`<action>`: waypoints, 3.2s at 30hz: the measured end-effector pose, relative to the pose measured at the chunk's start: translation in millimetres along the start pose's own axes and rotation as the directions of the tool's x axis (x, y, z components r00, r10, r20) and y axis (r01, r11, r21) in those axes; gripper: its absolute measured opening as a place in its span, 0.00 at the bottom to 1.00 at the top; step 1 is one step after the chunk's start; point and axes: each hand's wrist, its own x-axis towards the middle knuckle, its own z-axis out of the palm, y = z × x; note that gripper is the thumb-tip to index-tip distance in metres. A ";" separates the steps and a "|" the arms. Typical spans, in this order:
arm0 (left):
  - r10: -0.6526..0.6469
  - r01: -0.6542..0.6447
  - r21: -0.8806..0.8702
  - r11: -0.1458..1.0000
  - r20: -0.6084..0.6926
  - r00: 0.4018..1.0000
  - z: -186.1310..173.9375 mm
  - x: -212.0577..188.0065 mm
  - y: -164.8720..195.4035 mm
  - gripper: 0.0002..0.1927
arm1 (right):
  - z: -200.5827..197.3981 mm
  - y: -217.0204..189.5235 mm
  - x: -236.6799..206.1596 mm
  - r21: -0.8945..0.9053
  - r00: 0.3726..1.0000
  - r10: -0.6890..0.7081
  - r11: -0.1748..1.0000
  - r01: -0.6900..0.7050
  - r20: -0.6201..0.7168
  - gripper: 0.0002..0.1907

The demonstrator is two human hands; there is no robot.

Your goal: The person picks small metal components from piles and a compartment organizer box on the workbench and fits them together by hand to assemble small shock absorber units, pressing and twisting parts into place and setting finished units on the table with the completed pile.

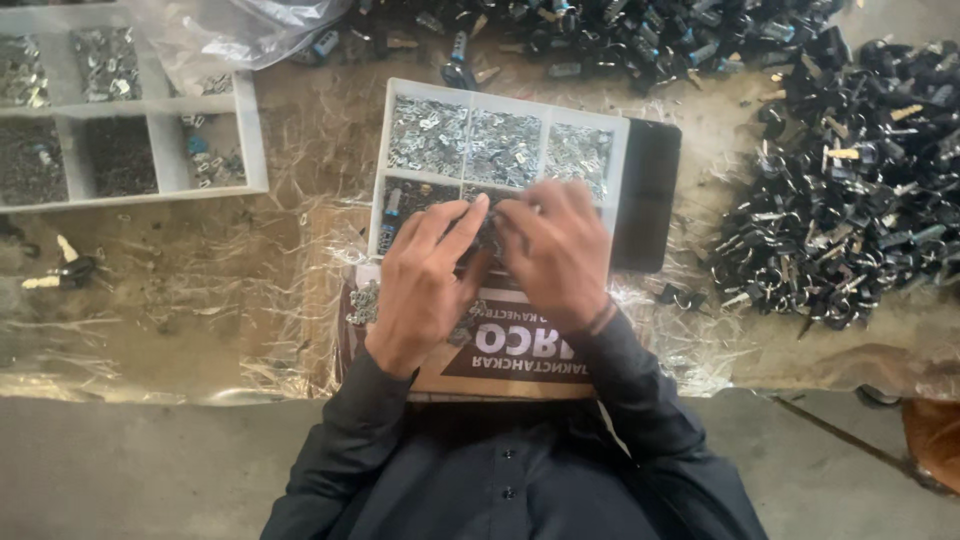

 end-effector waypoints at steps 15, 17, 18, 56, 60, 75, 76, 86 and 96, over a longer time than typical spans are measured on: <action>0.099 -0.111 -0.067 0.992 -0.155 0.983 -0.7 -0.1 -5.1 0.21 | -1.9 11.5 -17.4 0.599 0.937 0.260 0.720 -0.350 0.236 0.03; 0.100 -0.113 -0.073 0.991 -0.164 0.981 -1.1 -0.3 -5.5 0.21 | -3.3 13.1 -17.1 0.587 0.938 0.232 0.733 -0.343 0.259 0.03; 0.099 -0.113 -0.078 0.991 -0.162 0.982 -1.5 -0.6 -5.6 0.22 | -3.7 13.6 -17.0 0.596 0.935 0.233 0.722 -0.350 0.267 0.04; 0.155 -0.172 -0.087 0.981 -0.168 0.973 -4.4 -1.3 -3.4 0.21 | -9.3 12.5 -24.1 0.574 0.964 0.200 0.775 -0.266 0.176 0.04; 0.141 -0.156 -0.090 0.984 -0.158 0.977 -4.4 -3.0 -3.0 0.21 | -12.1 7.4 -20.7 0.542 0.965 0.194 0.799 -0.259 0.175 0.05; 0.144 -0.162 -0.157 0.974 -0.122 0.982 -2.5 -10.7 -8.8 0.25 | -3.5 14.6 -17.7 0.724 0.897 0.326 0.534 -0.436 0.299 0.07; 0.132 -0.151 -0.168 0.974 -0.120 0.984 -3.6 -10.8 -9.2 0.26 | -3.4 16.8 -14.6 0.767 0.891 0.353 0.472 -0.434 0.287 0.08; 0.083 -0.099 -0.080 0.992 -0.186 0.979 -5.6 -4.5 -10.8 0.22 | -2.4 -2.0 2.0 0.021 0.993 -0.030 0.999 0.033 -0.118 0.07; 0.084 -0.091 -0.022 0.996 -0.214 0.973 -4.2 -5.2 -11.4 0.22 | -3.0 4.6 -11.7 0.528 0.965 0.189 0.809 -0.257 0.180 0.03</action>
